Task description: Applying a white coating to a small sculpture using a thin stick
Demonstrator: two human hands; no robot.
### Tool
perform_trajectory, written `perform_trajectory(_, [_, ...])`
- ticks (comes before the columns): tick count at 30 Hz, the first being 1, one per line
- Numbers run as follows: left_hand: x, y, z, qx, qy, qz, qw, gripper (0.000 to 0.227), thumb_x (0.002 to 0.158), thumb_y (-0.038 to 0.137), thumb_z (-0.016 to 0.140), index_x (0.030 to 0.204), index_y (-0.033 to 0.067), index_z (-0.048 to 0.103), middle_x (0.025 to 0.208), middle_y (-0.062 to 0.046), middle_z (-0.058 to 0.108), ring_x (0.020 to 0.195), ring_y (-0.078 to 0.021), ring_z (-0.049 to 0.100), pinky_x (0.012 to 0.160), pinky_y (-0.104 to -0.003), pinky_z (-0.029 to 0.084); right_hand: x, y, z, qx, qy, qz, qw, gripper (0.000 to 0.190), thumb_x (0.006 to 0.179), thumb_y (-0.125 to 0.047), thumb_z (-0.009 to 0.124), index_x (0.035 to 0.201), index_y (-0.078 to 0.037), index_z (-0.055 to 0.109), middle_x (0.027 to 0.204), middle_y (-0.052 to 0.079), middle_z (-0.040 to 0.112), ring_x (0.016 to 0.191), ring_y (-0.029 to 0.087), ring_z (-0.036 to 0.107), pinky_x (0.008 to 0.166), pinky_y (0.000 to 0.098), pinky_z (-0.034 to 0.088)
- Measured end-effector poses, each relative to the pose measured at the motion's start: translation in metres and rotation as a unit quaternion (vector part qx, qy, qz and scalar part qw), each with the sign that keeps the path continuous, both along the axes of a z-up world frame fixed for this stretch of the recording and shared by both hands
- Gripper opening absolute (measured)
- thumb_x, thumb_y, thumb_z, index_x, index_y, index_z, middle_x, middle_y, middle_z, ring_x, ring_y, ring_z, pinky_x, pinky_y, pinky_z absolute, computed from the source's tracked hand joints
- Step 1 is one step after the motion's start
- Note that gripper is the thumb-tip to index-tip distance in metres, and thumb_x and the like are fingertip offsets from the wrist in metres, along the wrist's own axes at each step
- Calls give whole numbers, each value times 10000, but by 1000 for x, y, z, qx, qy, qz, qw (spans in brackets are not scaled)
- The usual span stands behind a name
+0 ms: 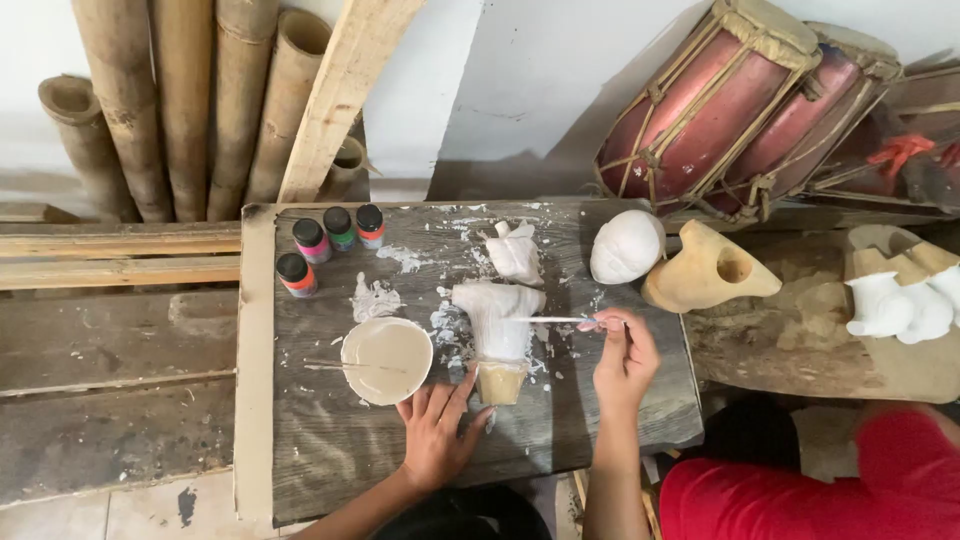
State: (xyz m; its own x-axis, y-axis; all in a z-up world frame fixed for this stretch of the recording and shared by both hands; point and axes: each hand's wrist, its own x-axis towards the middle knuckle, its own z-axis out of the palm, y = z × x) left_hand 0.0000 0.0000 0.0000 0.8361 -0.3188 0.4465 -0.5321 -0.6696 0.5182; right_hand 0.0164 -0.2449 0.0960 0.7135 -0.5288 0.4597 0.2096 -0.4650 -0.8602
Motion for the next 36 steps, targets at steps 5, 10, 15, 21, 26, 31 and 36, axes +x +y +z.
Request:
perform_trajectory(5, [1, 0, -2, -18, -8, -3, 1000, 550, 929, 506, 706, 1396, 226, 624, 964, 33, 599, 894, -248, 542, 841, -404, 380, 13, 4, 12, -32, -4, 33, 999, 230, 1100, -121, 488, 1006, 14, 648, 934, 116, 663, 768, 225, 707, 750, 299, 561])
perform_trajectory(10, [3, -1, -4, -25, 0, -12, 1000, 549, 927, 490, 716, 1402, 233, 615, 998, 40, 620, 894, -257, 549, 825, -402, 396, 9, 2, 26, -45, 1, 103, 994, 250, 1097, -149, 482, 975, 7, 633, 847, 129, 645, 700, 192, 671, 722, 286, 530])
perform_trajectory(15, [2, 0, -6, -37, -1, -24, 999, 549, 930, 450, 730, 1414, 218, 611, 978, 24, 602, 880, -259, 544, 863, -408, 416, 21, -2, 21, -46, -2, 134, 990, 196, 1086, -68, 487, 1056, 39, 648, 908, 140, 654, 756, 208, 693, 739, 296, 600])
perform_trajectory(21, [3, 1, 0, -80, 2, -48, 996, 511, 940, 380, 742, 1387, 162, 625, 980, -7, 605, 848, -273, 531, 830, -409, 449, 56, 15, 44, -144, 27, 159, 976, 189, 1067, -9, 465, 1051, 24, 651, 976, 145, 676, 834, 218, 700, 796, 313, 577])
perform_trajectory(26, [9, 2, 7, -114, -19, -75, 990, 496, 951, 309, 755, 1371, 82, 621, 964, -38, 617, 789, -238, 552, 781, -379, 469, 69, 25, 63, -228, 44, 201, 952, 219, 1073, -82, 482, 1015, 7, 674, 863, 85, 702, 834, 207, 648, 760, 320, 517])
perform_trajectory(31, [10, 2, 12, -118, -24, -75, 990, 502, 963, 311, 742, 1382, 64, 614, 971, -46, 610, 797, -243, 556, 754, -395, 472, 91, 26, 45, -262, 34, 228, 937, 177, 1028, 4, 500, 1035, -6, 677, 844, 55, 716, 817, 223, 623, 777, 341, 484])
perform_trajectory(36, [8, 2, 7, -128, -36, -77, 988, 497, 959, 290, 758, 1383, 79, 607, 1020, -38, 636, 811, -251, 547, 786, -396, 495, 99, 17, 32, -276, 53, 232, 931, 183, 992, 36, 535, 1069, -48, 679, 887, 78, 666, 681, 172, 535, 584, 293, 378])
